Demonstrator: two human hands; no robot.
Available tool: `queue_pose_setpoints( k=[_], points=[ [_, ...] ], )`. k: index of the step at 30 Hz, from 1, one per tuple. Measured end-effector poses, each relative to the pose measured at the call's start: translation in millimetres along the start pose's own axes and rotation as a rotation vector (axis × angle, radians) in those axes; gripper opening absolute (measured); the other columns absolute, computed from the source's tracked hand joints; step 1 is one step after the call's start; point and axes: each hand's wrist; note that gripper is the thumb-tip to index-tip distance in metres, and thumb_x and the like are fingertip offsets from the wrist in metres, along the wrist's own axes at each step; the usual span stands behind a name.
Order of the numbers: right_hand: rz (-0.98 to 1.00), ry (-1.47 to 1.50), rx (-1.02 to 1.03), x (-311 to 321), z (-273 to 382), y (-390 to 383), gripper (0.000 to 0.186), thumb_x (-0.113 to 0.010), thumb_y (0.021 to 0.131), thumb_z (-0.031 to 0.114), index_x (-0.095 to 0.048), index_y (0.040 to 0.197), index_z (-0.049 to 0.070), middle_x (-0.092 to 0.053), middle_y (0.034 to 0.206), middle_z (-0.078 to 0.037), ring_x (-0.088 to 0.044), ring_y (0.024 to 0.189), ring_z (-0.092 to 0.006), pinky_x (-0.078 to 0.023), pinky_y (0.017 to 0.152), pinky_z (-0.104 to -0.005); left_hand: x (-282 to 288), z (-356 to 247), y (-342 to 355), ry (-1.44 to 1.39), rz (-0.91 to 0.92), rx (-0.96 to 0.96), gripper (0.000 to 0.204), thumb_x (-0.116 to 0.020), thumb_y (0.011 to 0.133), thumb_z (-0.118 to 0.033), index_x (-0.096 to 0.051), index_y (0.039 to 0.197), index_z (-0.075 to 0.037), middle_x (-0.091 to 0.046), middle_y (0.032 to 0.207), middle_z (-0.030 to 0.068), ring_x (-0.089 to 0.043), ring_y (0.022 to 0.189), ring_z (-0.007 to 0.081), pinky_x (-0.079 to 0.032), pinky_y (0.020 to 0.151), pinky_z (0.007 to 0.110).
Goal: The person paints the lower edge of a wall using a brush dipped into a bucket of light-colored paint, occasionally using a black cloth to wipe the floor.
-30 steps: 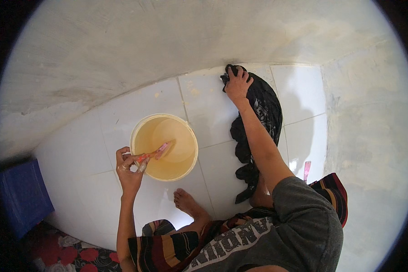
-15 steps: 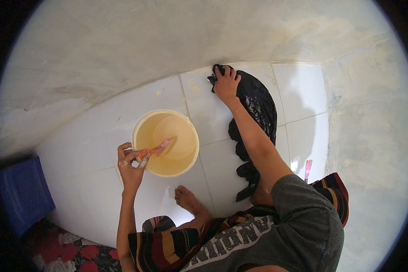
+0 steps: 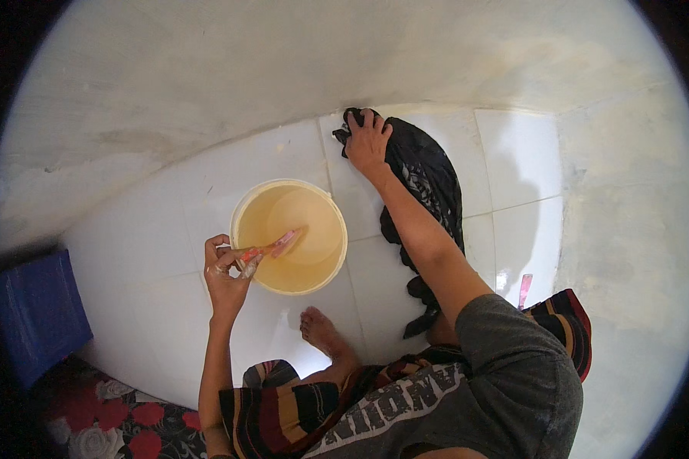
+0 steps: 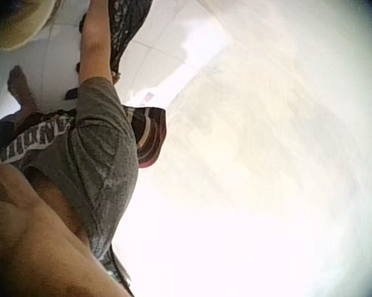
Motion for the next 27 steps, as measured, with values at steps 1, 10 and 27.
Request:
queue_pose_setpoints(
  k=[1, 10, 27],
  points=[
    [0.006, 0.028, 0.004, -1.0, 0.2, 0.9, 0.053, -0.065, 0.073, 0.018, -0.057, 0.126, 0.016, -0.042, 0.125, -0.012, -0.038, 0.114, -0.0334, -0.028, 0.094, -0.0536, -0.2, 0.3, 0.4, -0.006, 0.001, 0.002, 0.017, -0.077, 0.072, -0.001, -0.071, 0.088, 0.0, -0.046, 0.107, 0.0074, -0.054, 0.074, 0.0122, -0.049, 0.058, 0.024],
    [0.023, 0.031, 0.03, -5.3, 1.7, 5.2, 0.054, -0.066, 0.072, 0.018, -0.058, 0.125, 0.018, -0.042, 0.126, -0.011, -0.038, 0.116, -0.0322, -0.03, 0.093, -0.0536, 2.0, 1.2, -0.5, -0.004, 0.015, 0.005, 0.018, -0.077, 0.071, 0.001, -0.072, 0.088, -0.001, -0.046, 0.106, 0.007, -0.054, 0.072, 0.0118, -0.049, 0.058, 0.025],
    [0.107, 0.246, 0.18, -3.2, 43.9, -3.5, 0.046, -0.059, 0.076, 0.014, -0.061, 0.122, 0.016, -0.048, 0.128, -0.011, -0.042, 0.116, -0.034, -0.03, 0.096, -0.052, -0.1, 4.9, -1.6, -0.023, 0.014, 0.056, 0.02, -0.077, 0.071, 0.001, -0.071, 0.09, 0.0, -0.046, 0.106, 0.0067, -0.054, 0.074, 0.0111, -0.049, 0.06, 0.025]
  ],
)
Point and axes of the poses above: each hand's wrist, its own y-axis towards the middle knuckle, its own x-axis out of the back of the hand, z = x × y
